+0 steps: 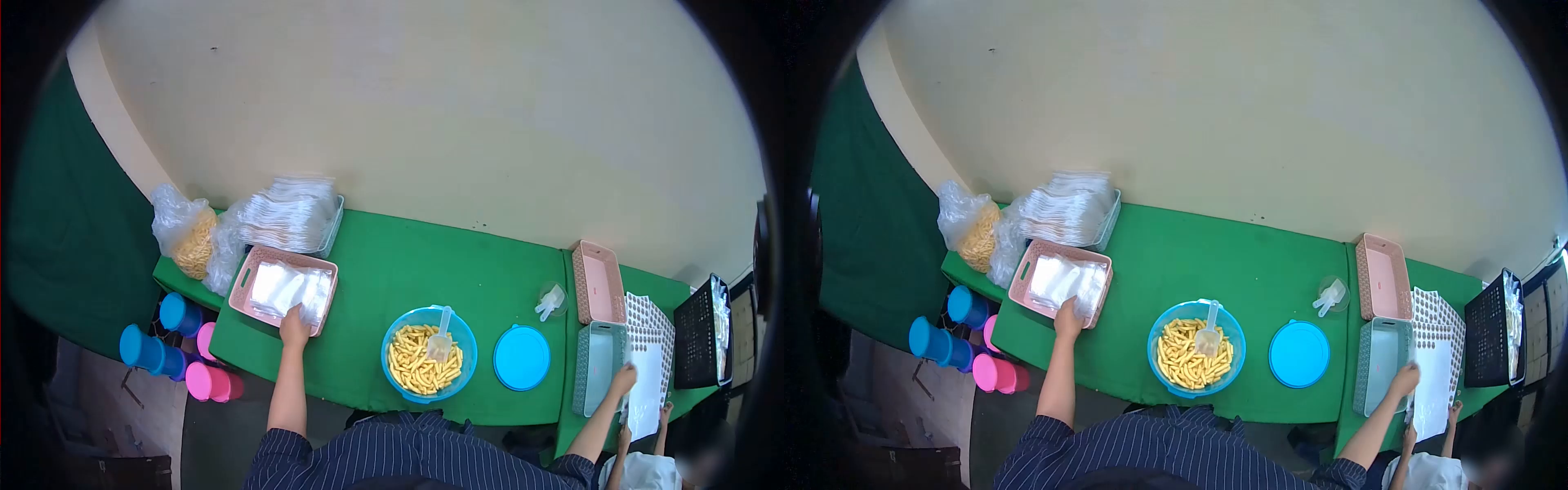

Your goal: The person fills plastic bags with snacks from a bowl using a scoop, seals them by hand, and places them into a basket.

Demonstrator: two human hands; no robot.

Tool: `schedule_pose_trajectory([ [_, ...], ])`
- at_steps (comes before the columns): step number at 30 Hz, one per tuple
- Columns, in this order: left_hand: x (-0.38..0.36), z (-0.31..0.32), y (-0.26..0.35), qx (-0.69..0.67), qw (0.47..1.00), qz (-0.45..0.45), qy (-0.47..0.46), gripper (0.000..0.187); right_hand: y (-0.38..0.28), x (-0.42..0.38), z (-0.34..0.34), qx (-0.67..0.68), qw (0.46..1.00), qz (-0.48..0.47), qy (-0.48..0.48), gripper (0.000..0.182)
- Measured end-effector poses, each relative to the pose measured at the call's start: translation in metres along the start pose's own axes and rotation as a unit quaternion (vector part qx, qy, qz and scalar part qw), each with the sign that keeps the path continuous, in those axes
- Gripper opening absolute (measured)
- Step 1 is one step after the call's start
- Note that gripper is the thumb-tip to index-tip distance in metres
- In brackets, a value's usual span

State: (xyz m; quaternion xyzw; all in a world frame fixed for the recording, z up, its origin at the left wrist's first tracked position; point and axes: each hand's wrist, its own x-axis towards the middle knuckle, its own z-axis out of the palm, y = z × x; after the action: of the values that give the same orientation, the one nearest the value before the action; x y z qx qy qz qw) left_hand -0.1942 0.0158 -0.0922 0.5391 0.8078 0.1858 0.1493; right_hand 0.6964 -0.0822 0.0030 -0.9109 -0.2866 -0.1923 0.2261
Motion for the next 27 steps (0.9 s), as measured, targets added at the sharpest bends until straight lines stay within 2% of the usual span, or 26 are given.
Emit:
schedule_pose_trajectory([
  [2,0.0,0.002,0.003,0.0,0.998,-0.016,0.068,0.045,0.013,-0.03,0.024,-0.07,0.994,0.031,-0.076,0.029],
  [3,0.0,0.003,0.005,-0.002,0.997,-0.016,0.069,0.045,0.021,-0.042,0.038,-0.081,0.988,0.056,-0.116,0.028],
  [5,0.0,0.002,0.008,-0.053,0.988,-0.071,0.128,0.025,0.023,-0.067,0.047,-0.018,0.982,0.042,-0.181,0.028],
  [6,-0.001,-0.003,0.011,-0.054,0.988,-0.069,0.128,0.025,0.021,-0.075,0.055,-0.018,0.983,0.044,-0.18,0.028],
  [8,-0.009,-0.014,0.015,-0.143,0.971,-0.04,0.189,0.016,0.019,-0.086,0.068,0.025,0.988,0.012,-0.154,0.036],
  [9,-0.009,-0.018,0.016,-0.142,0.971,-0.04,0.188,0.016,0.016,-0.089,0.07,0.023,0.988,0.013,-0.154,0.036],
  [11,-0.004,-0.025,0.014,-0.173,0.966,-0.062,0.183,0.021,-0.005,-0.09,0.072,0.058,0.994,-0.013,-0.087,0.047],
  [13,-0.001,-0.032,0.018,-0.207,0.954,-0.059,0.209,0.02,-0.039,-0.089,0.055,0.015,0.993,-0.005,-0.118,0.05],
  [15,0.003,-0.042,0.03,-0.242,0.939,-0.056,0.237,0.02,-0.079,-0.091,0.04,0.04,0.997,-0.06,-0.034,0.049],
  [16,0.0,-0.053,0.046,-0.297,0.911,-0.002,0.286,0.017,-0.105,-0.094,0.026,0.042,0.997,-0.058,-0.033,0.049],
  [17,-0.004,-0.065,0.063,-0.35,0.875,0.051,0.331,0.014,-0.133,-0.099,0.008,0.11,0.987,-0.117,-0.009,0.045],
  [18,-0.012,-0.082,0.084,-0.397,0.865,0.054,0.303,0.009,-0.16,-0.105,-0.011,0.175,0.969,-0.176,0.015,0.042],
  [19,-0.019,-0.095,0.101,-0.397,0.865,0.056,0.302,0.009,-0.186,-0.114,-0.029,0.209,0.956,-0.205,-0.002,0.038],
  [20,-0.026,-0.105,0.116,-0.428,0.856,0.103,0.269,0.01,-0.211,-0.125,-0.048,0.241,0.942,-0.233,-0.02,0.034],
  [21,-0.035,-0.114,0.131,-0.458,0.844,0.149,0.235,0.011,-0.234,-0.134,-0.068,0.296,0.914,-0.242,-0.133,0.034],
  [22,-0.046,-0.121,0.147,-0.484,0.838,0.156,0.198,0.014,-0.257,-0.144,-0.089,0.346,0.872,-0.247,-0.243,0.033],
  [24,-0.073,-0.131,0.18,-0.553,0.805,0.19,0.1,0.018,-0.306,-0.179,-0.139,0.441,0.756,-0.257,-0.41,0.033],
  [25,-0.086,-0.132,0.194,-0.583,0.787,0.197,0.046,0.02,-0.326,-0.201,-0.165,0.489,0.717,-0.275,-0.413,0.031],
  [26,-0.099,-0.131,0.207,-0.568,0.788,0.235,0.032,0.02,-0.344,-0.223,-0.185,0.535,0.676,-0.292,-0.414,0.03],
  [27,-0.109,-0.129,0.217,-0.554,0.787,0.271,0.017,0.02,-0.358,-0.246,-0.199,0.562,0.666,-0.304,-0.386,0.027],
])
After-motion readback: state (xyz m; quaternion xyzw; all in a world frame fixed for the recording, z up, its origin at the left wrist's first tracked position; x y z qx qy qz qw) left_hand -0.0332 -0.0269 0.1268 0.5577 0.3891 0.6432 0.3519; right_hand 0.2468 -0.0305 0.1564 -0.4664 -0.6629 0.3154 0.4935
